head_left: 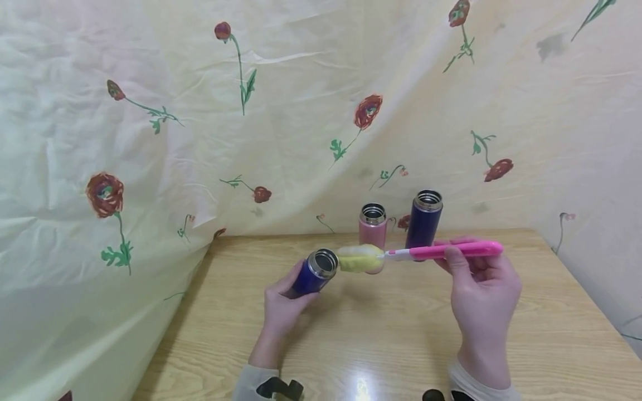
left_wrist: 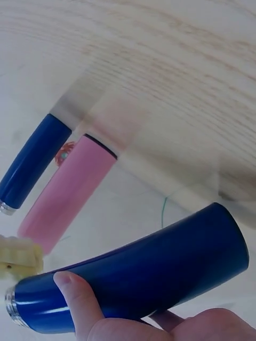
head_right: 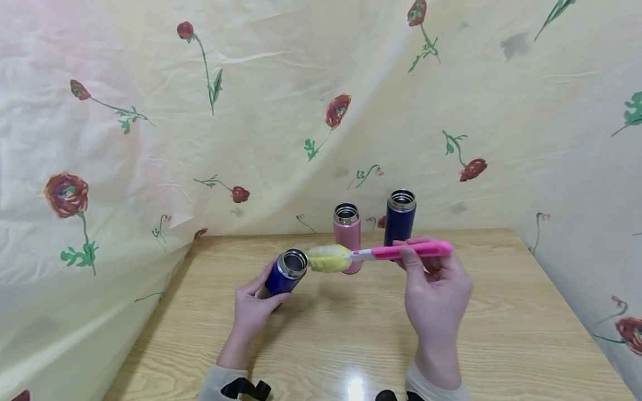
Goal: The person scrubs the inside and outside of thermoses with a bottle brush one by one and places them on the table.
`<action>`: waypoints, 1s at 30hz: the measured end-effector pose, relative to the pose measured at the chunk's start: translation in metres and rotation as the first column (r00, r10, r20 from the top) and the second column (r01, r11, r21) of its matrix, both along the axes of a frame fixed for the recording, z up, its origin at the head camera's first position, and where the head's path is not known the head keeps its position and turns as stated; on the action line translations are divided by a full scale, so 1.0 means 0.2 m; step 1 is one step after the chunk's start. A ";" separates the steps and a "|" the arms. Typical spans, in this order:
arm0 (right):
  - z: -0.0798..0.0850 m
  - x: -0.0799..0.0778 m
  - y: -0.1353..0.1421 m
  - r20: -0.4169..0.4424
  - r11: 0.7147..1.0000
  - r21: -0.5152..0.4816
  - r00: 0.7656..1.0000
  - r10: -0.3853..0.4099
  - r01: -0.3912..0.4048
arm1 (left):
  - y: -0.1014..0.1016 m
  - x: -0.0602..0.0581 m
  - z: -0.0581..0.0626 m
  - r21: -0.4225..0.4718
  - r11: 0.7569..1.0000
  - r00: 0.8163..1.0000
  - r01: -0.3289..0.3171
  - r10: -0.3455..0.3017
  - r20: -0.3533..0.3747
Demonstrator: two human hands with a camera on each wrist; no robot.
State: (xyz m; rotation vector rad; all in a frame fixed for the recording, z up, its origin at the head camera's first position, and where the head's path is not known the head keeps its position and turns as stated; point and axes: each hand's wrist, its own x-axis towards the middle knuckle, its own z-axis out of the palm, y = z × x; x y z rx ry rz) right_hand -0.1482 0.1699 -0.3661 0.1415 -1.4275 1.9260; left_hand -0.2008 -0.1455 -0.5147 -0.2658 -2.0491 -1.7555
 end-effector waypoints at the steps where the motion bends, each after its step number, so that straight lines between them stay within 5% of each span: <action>1: 0.00 0.00 0.01 0.005 1.000 -0.009 1.000 0.006 -0.006 | 0.00 0.00 0.00 0.011 1.000 1.000 -0.009 0.008 0.020; 6: -0.01 -0.03 0.08 -0.002 0.983 -0.176 0.999 0.054 -0.053 | 0.00 0.01 0.03 0.044 0.999 0.996 -0.003 -0.001 0.093; 9: -0.03 -0.08 0.15 -0.020 0.932 -0.344 0.993 0.119 -0.119 | 0.02 0.00 0.04 0.121 0.992 0.990 0.043 -0.059 0.130; 12: -0.08 -0.14 0.22 -0.063 0.826 -0.497 0.960 0.271 -0.266 | 0.04 -0.01 0.06 0.232 0.966 0.976 0.111 -0.150 0.158; 17: -0.19 -0.23 0.30 -0.142 0.604 -0.639 0.845 0.516 -0.477 | 0.09 -0.02 0.09 0.336 0.915 0.940 0.224 -0.294 0.174; 20: -0.25 -0.27 0.32 -0.138 0.532 -0.687 0.808 0.573 -0.495 | 0.13 -0.02 0.10 0.353 0.893 0.914 0.278 -0.359 0.188; 24: -0.30 -0.29 0.32 -0.090 0.520 -0.713 0.797 0.598 -0.471 | 0.18 -0.02 0.11 0.370 0.865 0.877 0.338 -0.433 0.210; 30: -0.31 -0.30 0.32 -0.034 0.582 -0.674 0.806 0.590 -0.454 | 0.21 -0.04 0.12 0.393 0.849 0.866 0.353 -0.456 0.205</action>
